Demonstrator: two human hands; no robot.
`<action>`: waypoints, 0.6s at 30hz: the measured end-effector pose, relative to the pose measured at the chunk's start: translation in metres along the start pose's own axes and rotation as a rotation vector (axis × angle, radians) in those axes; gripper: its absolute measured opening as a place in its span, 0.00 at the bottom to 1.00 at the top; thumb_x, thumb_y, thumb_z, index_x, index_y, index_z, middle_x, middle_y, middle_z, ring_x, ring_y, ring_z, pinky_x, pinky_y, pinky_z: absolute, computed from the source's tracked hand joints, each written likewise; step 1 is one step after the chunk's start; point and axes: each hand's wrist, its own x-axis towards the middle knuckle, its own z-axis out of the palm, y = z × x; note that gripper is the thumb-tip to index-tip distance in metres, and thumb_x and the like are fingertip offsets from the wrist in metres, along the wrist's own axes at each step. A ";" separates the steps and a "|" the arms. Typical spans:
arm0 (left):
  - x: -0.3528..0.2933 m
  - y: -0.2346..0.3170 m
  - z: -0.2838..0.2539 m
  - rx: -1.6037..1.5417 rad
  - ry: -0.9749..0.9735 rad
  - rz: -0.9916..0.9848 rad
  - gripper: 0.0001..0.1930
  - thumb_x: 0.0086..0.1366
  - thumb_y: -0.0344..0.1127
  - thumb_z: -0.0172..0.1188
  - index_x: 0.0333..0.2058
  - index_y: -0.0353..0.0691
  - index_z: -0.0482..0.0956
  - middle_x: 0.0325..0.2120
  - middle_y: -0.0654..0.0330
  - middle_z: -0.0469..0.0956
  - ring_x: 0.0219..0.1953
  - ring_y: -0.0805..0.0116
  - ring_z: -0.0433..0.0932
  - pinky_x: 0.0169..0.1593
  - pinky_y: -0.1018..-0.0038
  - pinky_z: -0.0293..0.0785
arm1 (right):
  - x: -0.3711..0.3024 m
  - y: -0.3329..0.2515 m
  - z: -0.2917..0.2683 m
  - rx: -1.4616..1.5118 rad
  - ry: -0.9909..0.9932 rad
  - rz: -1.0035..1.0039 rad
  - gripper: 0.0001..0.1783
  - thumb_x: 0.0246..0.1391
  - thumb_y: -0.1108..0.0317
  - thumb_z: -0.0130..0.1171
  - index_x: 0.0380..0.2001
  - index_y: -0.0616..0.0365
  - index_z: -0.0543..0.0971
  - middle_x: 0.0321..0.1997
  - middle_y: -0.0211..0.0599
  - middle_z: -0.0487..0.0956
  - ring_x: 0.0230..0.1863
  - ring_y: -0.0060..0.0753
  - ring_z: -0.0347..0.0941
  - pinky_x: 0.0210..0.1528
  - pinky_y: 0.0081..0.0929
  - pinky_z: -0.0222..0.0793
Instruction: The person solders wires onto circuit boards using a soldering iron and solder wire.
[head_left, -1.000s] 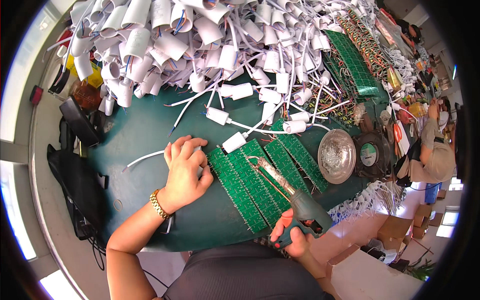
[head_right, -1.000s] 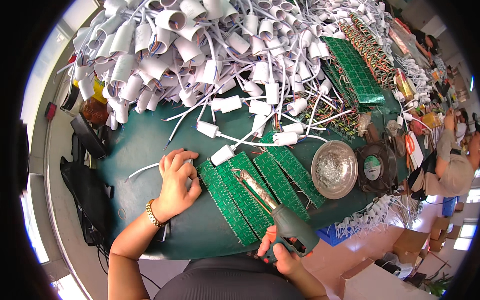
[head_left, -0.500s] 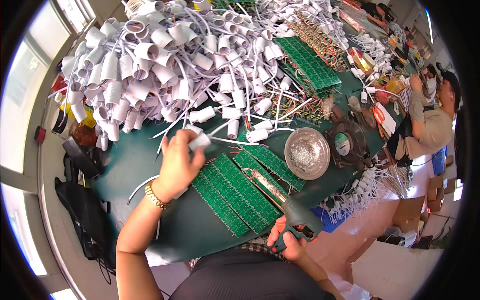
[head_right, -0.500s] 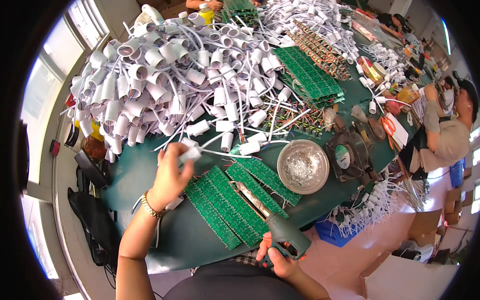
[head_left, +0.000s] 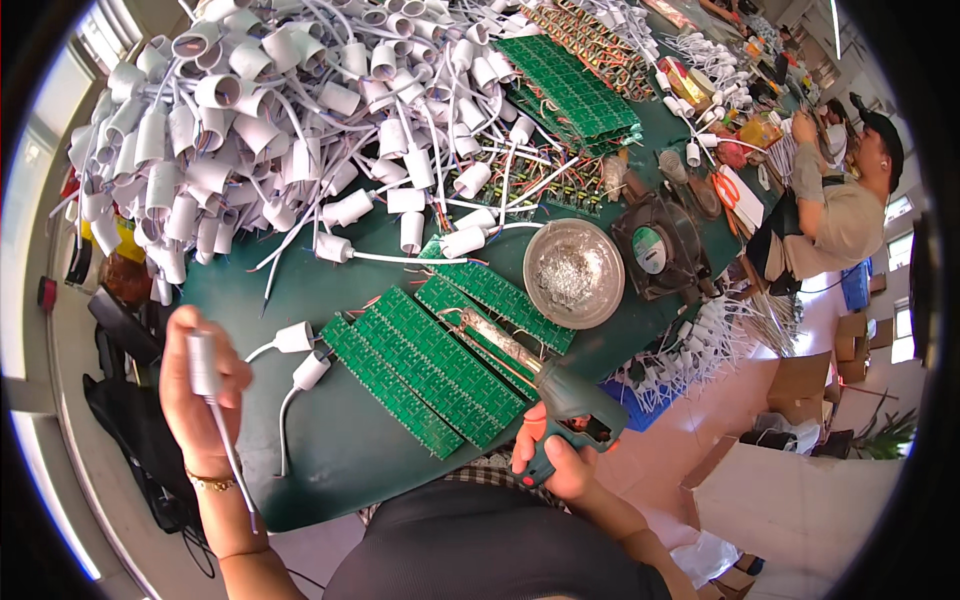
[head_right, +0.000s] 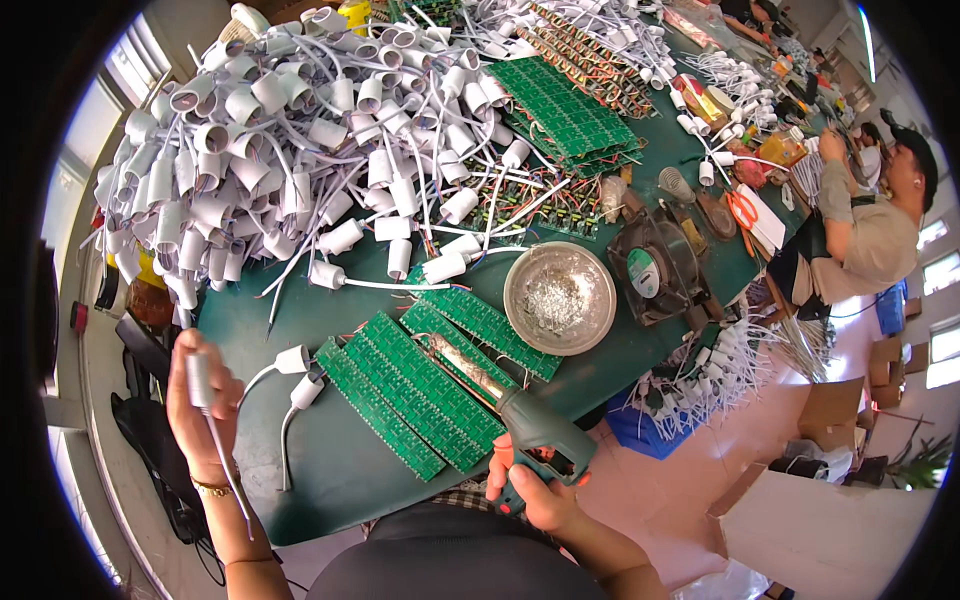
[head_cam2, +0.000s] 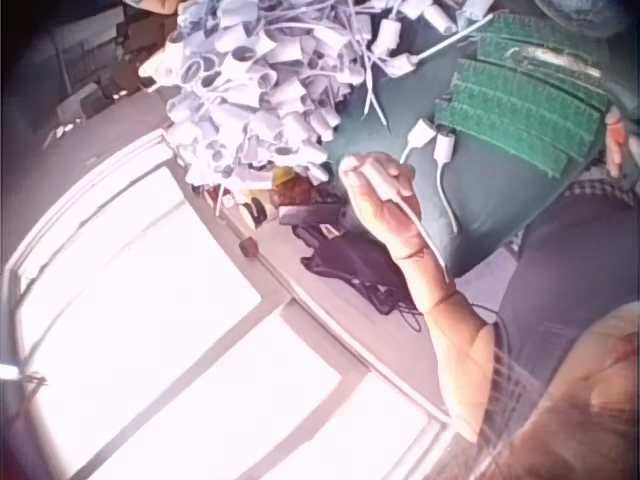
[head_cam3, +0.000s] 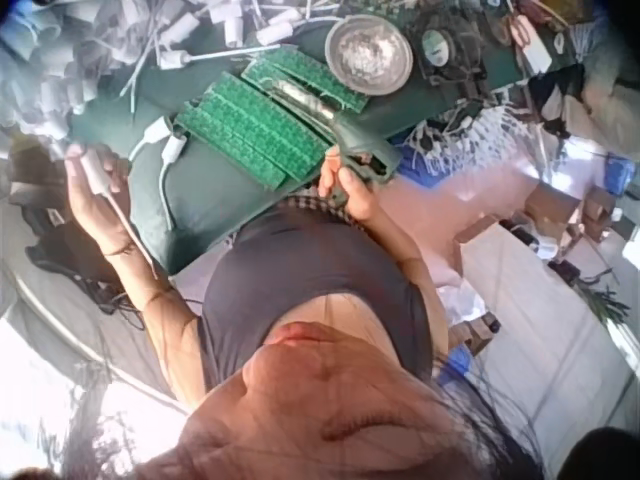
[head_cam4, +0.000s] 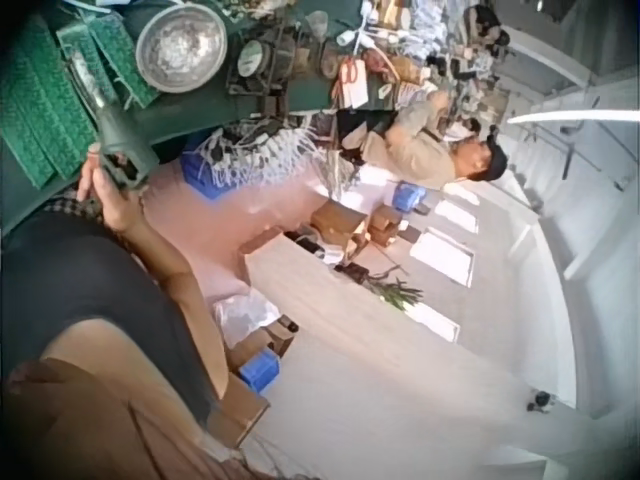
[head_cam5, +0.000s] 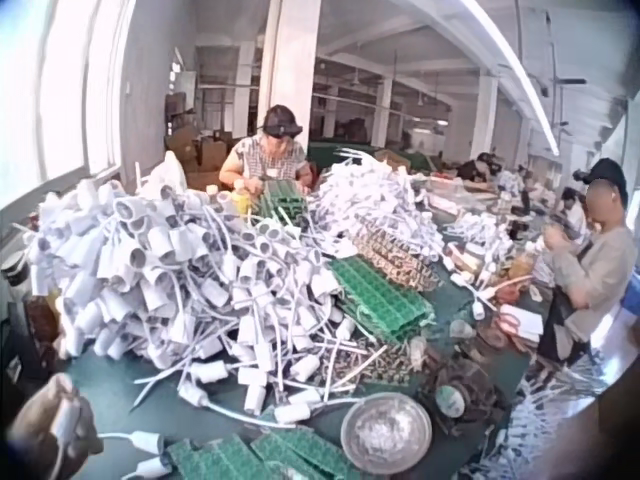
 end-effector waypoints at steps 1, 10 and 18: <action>-0.003 -0.011 0.008 0.202 -0.012 -0.152 0.10 0.74 0.41 0.47 0.45 0.41 0.69 0.30 0.64 0.72 0.20 0.74 0.69 0.31 0.79 0.68 | 0.000 0.001 0.000 -0.003 -0.003 0.020 0.25 0.59 0.55 0.56 0.52 0.61 0.66 0.28 0.42 0.72 0.25 0.36 0.74 0.29 0.32 0.73; -0.018 -0.082 0.008 1.420 -0.116 0.205 0.07 0.57 0.22 0.61 0.33 0.37 0.74 0.30 0.55 0.73 0.29 0.55 0.74 0.34 0.67 0.72 | 0.011 0.006 0.019 -0.044 -0.043 0.102 0.27 0.58 0.54 0.58 0.53 0.61 0.65 0.28 0.42 0.72 0.26 0.37 0.74 0.27 0.32 0.72; -0.009 -0.096 -0.008 1.679 -0.097 0.502 0.17 0.46 0.24 0.67 0.35 0.44 0.73 0.34 0.62 0.73 0.34 0.61 0.72 0.39 0.62 0.61 | 0.028 0.003 0.032 0.003 -0.137 0.191 0.22 0.60 0.61 0.56 0.55 0.55 0.67 0.30 0.40 0.73 0.31 0.32 0.73 0.35 0.36 0.73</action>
